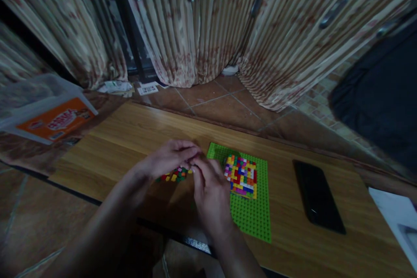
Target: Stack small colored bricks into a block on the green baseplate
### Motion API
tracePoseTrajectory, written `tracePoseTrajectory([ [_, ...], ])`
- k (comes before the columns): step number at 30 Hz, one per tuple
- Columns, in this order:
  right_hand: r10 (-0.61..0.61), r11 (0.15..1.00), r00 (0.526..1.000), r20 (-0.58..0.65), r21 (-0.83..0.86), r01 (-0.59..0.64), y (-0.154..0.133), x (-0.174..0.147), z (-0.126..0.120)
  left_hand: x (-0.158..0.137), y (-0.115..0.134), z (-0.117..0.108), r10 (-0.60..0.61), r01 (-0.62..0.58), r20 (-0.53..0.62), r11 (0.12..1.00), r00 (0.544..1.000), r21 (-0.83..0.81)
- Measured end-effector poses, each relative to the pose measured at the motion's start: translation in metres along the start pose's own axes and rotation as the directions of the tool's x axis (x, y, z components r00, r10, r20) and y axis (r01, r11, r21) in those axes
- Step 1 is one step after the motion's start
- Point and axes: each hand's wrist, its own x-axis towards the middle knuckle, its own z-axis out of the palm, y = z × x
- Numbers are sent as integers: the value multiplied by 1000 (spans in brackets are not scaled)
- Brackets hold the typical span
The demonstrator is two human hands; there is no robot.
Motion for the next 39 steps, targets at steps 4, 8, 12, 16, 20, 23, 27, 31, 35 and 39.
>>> tracePoseTrajectory([
  [4, 34, 999, 989, -142, 46, -27, 2, 6, -14, -5, 0, 8, -120, 159, 221, 972, 968, -170],
  [8, 57, 997, 990, -125, 57, -50, 5, 7, -18, -3, -2, 19, -117, 194, 262, 936, 958, -292],
  [12, 131, 986, 980, -150, 126, -112, 10, 7, -23, -1, -5, 21, -69, 164, 260, 917, 963, -364],
  [16, 269, 950, 944, -192, 217, -226, 21, 8, -33, 0, -4, 20, -72, 162, 248, 917, 966, -365],
  [20, 350, 915, 898, -266, 303, -267, 38, 11, -48, 2, -2, 22, -72, 135, 199, 935, 977, -327],
  [23, 404, 889, 882, -241, 329, -317, 49, 14, -62, 5, 0, 24, -103, 131, 110, 948, 989, -290],
  [27, 461, 871, 869, -183, 285, -402, 60, 14, -78, 9, 0, 25, -112, 115, 26, 963, 993, -246],
  [31, 455, 886, 885, -98, 147, -439, 67, 11, -87, 11, -3, 24, -86, 84, 0, 979, 996, -187],
  [35, 380, 925, 925, -32, 36, -379, 68, 10, -89, 12, -5, 24, -93, 85, -38, 983, 995, -160],
  [39, 313, 944, 944, -100, -79, -321, 67, 12, -87, 12, -5, 24, -116, 114, -11, 984, 993, -134],
])
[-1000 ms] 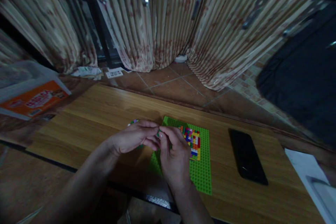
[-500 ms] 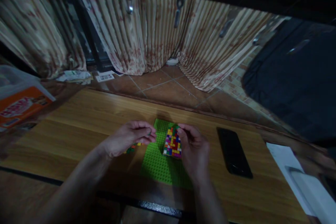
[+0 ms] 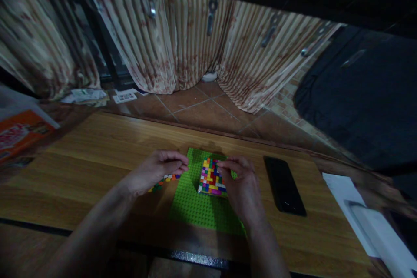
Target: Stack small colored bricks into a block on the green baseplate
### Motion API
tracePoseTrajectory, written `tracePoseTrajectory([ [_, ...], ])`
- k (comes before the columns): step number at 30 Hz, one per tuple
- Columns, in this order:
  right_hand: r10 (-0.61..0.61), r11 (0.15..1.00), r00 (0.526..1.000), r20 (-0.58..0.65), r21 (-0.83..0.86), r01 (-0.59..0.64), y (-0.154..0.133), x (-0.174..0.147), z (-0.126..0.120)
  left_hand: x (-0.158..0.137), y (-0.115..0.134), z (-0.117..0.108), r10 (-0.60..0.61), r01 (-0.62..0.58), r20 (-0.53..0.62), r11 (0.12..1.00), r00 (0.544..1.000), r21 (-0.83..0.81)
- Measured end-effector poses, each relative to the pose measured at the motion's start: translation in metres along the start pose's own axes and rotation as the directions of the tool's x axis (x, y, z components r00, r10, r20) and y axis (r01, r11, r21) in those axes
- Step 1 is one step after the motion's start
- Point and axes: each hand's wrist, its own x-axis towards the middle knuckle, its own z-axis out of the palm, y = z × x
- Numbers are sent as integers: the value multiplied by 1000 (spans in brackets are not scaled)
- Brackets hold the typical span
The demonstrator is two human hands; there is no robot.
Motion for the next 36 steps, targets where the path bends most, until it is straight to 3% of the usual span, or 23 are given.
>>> tracePoseTrajectory([
  [10, 41, 998, 999, -24, 57, -40, 10, 4, 9, 3, -3, 1, -19, 17, 27, 998, 999, 61],
  [22, -34, 999, 999, 9, 42, 33, 10, 4, 9, 4, -6, 3, -26, 22, 37, 994, 999, 110],
  [28, 7, 977, 998, 63, 215, -21, 17, 5, 9, 3, -6, 9, 25, -26, 10, 996, 1000, 85],
  [33, 40, 973, 998, -49, 229, -28, 13, 5, 2, 2, -4, 14, 21, -21, -14, 1000, 1000, 17],
  [36, -13, 976, 991, -130, 216, 41, 2, 2, 2, 0, -3, 16, 15, -15, 4, 1000, 1000, 18],
])
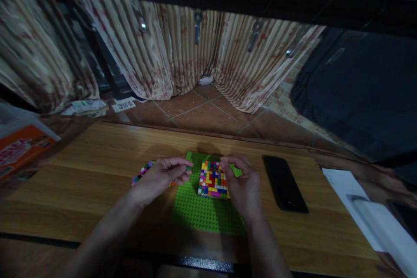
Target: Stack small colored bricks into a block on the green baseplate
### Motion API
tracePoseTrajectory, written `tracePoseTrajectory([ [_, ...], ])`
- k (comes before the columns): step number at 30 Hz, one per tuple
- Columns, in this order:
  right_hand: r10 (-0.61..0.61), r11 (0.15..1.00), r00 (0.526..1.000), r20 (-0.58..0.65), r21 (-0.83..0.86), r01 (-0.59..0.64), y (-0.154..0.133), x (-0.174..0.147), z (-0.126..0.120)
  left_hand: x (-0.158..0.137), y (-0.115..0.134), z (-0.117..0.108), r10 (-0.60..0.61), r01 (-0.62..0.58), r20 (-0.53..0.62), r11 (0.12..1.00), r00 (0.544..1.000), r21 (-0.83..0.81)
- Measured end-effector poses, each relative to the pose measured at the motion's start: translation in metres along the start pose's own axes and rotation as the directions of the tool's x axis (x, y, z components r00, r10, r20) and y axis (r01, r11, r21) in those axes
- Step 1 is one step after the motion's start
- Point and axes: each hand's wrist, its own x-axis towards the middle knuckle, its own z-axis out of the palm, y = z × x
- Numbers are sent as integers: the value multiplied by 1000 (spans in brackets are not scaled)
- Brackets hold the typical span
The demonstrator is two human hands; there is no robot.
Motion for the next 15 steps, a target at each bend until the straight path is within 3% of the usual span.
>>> tracePoseTrajectory([
  [5, -147, 989, 980, 136, 25, 145, -18, -11, 14, -2, 1, 3, 16, -16, 40, 1000, 999, -7],
  [9, -158, 987, 956, 246, 0, 163, -25, -17, 23, -2, -2, 2, 61, -56, 84, 997, 995, -53],
  [15, -157, 987, 949, 274, 2, 162, -26, -20, 29, -1, -7, 5, 109, -97, 152, 992, 982, -86],
])
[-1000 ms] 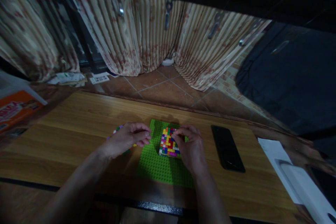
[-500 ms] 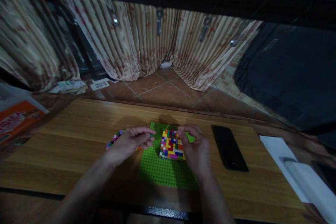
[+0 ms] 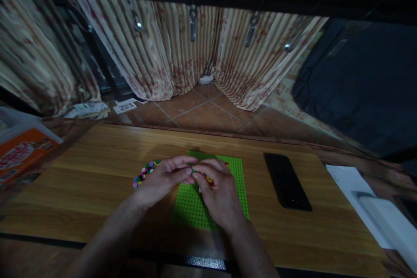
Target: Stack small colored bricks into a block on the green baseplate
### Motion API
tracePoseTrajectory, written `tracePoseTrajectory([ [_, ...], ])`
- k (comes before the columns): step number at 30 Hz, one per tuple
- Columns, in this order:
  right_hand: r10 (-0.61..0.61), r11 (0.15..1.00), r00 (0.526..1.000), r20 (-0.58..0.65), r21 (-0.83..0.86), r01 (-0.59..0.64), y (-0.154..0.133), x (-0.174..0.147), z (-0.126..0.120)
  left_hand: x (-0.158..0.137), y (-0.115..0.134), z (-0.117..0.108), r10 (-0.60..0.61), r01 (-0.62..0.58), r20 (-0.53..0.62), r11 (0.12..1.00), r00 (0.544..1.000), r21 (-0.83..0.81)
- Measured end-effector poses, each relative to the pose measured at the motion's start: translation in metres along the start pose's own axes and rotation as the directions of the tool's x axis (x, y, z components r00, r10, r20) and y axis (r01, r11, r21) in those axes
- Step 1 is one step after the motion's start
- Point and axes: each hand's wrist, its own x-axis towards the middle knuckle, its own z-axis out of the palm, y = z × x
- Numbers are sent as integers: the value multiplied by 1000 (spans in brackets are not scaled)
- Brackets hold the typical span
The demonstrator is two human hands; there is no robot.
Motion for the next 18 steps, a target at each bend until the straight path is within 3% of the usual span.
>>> tracePoseTrajectory([
  [6, 24, 1000, 998, -49, -1, -24, 8, 2, -13, 1, -1, 5, -7, 7, 13, 1000, 1000, 6],
  [11, 128, 991, 976, -174, -21, -134, 32, 5, -45, 3, 2, 1, -19, 28, -145, 998, 989, 57],
  [18, 242, 970, 968, -62, -11, -243, 45, 3, -46, 6, -3, -2, 21, 10, -161, 981, 987, 191],
])
